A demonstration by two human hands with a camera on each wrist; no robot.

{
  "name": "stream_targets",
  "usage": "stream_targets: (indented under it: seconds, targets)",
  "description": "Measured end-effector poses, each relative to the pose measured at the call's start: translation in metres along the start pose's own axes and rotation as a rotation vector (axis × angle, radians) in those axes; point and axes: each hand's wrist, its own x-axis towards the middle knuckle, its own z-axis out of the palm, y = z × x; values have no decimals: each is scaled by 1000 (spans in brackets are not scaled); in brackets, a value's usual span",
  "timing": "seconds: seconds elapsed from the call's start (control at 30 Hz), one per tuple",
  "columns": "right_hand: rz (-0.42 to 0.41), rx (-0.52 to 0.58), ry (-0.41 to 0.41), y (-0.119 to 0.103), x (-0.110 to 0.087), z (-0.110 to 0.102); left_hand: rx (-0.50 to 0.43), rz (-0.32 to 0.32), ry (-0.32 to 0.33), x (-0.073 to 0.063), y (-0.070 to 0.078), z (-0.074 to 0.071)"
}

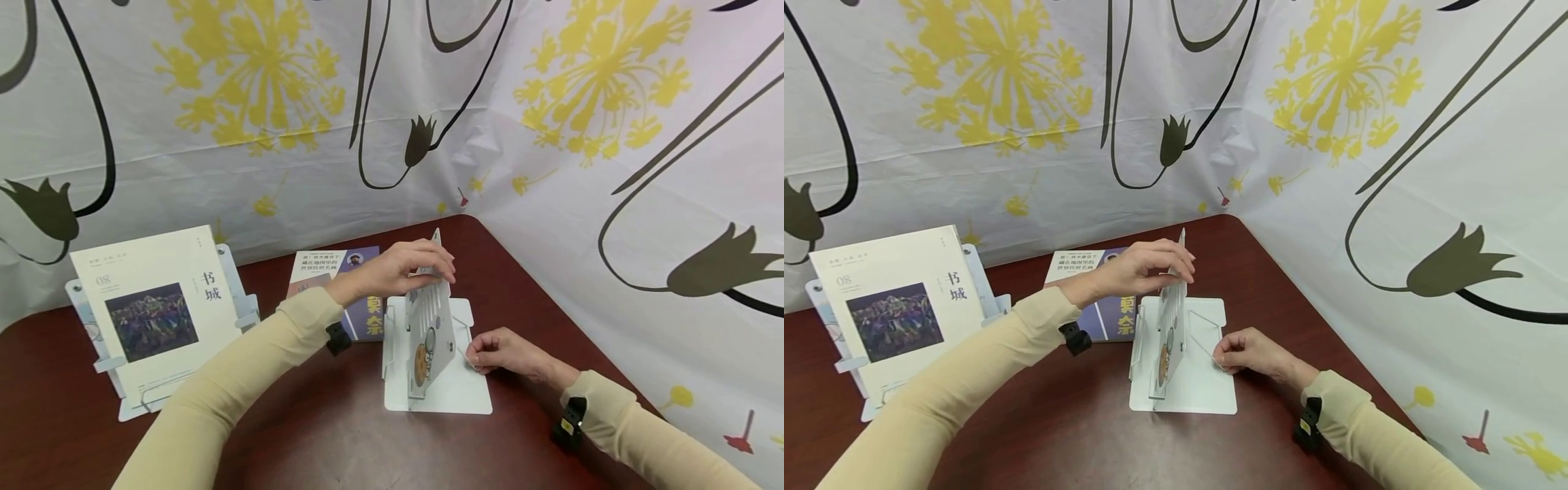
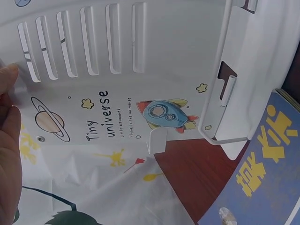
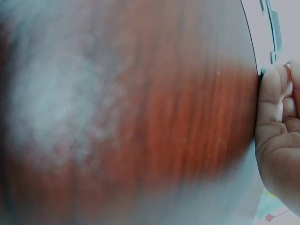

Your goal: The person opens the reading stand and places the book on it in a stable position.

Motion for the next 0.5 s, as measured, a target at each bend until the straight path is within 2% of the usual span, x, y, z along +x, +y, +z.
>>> stream_targets:
  seconds: [0.37, 0.5]
  targets:
    - [20, -10, 19, -2, -2, 0, 4, 10, -31, 7, -3, 6]
    - [28, -10, 15, -3, -4, -1, 12, -5, -46, 10, -3, 9]
